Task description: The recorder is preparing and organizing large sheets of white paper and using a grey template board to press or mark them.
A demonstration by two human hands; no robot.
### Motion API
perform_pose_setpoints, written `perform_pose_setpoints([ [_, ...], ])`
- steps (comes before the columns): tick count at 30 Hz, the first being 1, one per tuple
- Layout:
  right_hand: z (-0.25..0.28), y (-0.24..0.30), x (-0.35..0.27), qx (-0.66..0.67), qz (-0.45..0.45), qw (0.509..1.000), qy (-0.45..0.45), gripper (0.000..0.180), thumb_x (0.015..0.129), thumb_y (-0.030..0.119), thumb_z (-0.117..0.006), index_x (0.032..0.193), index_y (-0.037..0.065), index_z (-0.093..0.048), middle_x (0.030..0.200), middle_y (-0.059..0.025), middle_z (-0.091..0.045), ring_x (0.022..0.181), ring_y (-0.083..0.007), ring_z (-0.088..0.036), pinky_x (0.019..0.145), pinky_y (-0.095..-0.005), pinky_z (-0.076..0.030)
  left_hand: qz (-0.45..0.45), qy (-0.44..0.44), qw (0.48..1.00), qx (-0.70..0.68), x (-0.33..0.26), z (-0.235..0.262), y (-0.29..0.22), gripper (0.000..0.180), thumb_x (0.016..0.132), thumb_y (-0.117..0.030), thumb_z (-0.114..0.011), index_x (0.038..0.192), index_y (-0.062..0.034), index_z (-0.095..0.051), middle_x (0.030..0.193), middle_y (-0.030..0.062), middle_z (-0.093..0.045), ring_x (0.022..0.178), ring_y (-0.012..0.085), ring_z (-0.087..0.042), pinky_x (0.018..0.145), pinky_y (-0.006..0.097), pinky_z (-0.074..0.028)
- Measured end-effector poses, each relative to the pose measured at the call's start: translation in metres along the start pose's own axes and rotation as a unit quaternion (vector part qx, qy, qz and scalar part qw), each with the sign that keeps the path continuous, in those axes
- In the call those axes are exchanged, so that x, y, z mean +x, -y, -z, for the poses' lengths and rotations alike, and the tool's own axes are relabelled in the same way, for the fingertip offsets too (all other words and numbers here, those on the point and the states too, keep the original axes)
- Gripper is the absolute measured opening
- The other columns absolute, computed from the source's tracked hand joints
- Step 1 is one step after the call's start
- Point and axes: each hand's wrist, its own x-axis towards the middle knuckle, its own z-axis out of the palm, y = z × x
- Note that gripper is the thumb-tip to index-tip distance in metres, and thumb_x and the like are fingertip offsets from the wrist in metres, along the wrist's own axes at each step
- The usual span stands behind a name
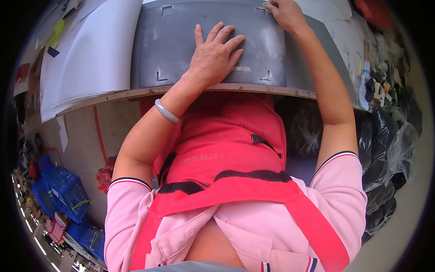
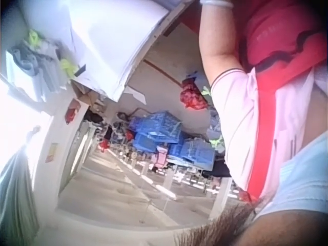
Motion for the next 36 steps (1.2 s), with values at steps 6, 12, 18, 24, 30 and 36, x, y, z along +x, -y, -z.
perform_pose_setpoints([
  [6,-0.002,0.037,-0.019,0.233,-0.126,0.963,-0.056,0.013,0.085,0.013,-0.064,0.082,0.001,-0.066,0.069,-0.0095,-0.065,0.060,-0.0166,-0.063,0.055,-0.0346,-0.050,0.001,-0.002,1.000,0.005,0.000,0.000,0.002,0.036,0.097,-0.034,-0.058,0.129,-0.0196,-0.062,0.140,0.0091,-0.052,0.139,0.0325,-0.041,0.110,0.073,-0.020],
  [12,0.016,0.011,0.012,0.037,-0.061,0.991,0.112,0.011,0.081,0.007,-0.059,0.085,0.001,-0.067,0.065,-0.0058,-0.064,0.055,-0.0131,-0.061,0.050,-0.0305,-0.050,-0.004,-0.007,1.000,-0.003,0.003,-0.002,-0.001,0.036,0.096,-0.035,-0.058,0.129,-0.0195,-0.062,0.140,0.0094,-0.052,0.139,0.0323,-0.041,0.110,0.073,-0.020],
  [18,-0.006,0.064,0.010,0.273,0.008,0.962,-0.013,0.013,0.086,0.012,-0.068,0.088,0.000,-0.069,0.067,-0.0080,-0.066,0.058,-0.0116,-0.061,0.053,-0.0298,-0.050,0.000,-0.003,1.000,0.015,0.002,-0.003,0.000,0.036,0.096,-0.036,-0.058,0.128,-0.0194,-0.063,0.139,0.0100,-0.052,0.138,0.0327,-0.041,0.109,0.075,-0.019],
  [24,-0.054,0.153,0.029,0.116,0.176,0.978,-0.001,0.018,0.089,0.015,-0.068,0.092,-0.002,-0.071,0.078,-0.0173,-0.068,0.068,-0.0214,-0.065,0.068,-0.0356,-0.053,0.014,0.016,1.000,-0.020,0.003,-0.001,0.000,0.038,0.094,-0.034,-0.060,0.127,-0.0163,-0.063,0.138,0.0123,-0.050,0.138,0.0348,-0.038,0.108,0.077,-0.017],
  [30,-0.076,0.196,0.053,0.089,0.268,0.959,-0.017,0.017,0.090,0.016,-0.067,0.092,-0.001,-0.071,0.086,-0.0229,-0.069,0.081,-0.0355,-0.069,0.076,-0.0418,-0.053,0.000,-0.013,0.999,-0.037,0.003,-0.002,-0.002,0.039,0.095,-0.033,-0.058,0.128,-0.0120,-0.062,0.139,0.0144,-0.048,0.139,0.0347,-0.034,0.107,0.079,-0.018],
  [36,-0.083,0.219,0.062,0.030,0.294,0.955,-0.007,0.018,0.091,0.017,-0.064,0.090,-0.001,-0.071,0.086,-0.0234,-0.069,0.084,-0.0404,-0.067,0.078,-0.0455,-0.053,0.003,-0.007,0.999,-0.034,0.001,-0.004,0.000,0.038,0.095,-0.033,-0.058,0.127,-0.0125,-0.062,0.140,0.0120,-0.046,0.137,0.0350,-0.037,0.106,0.079,-0.020],
])
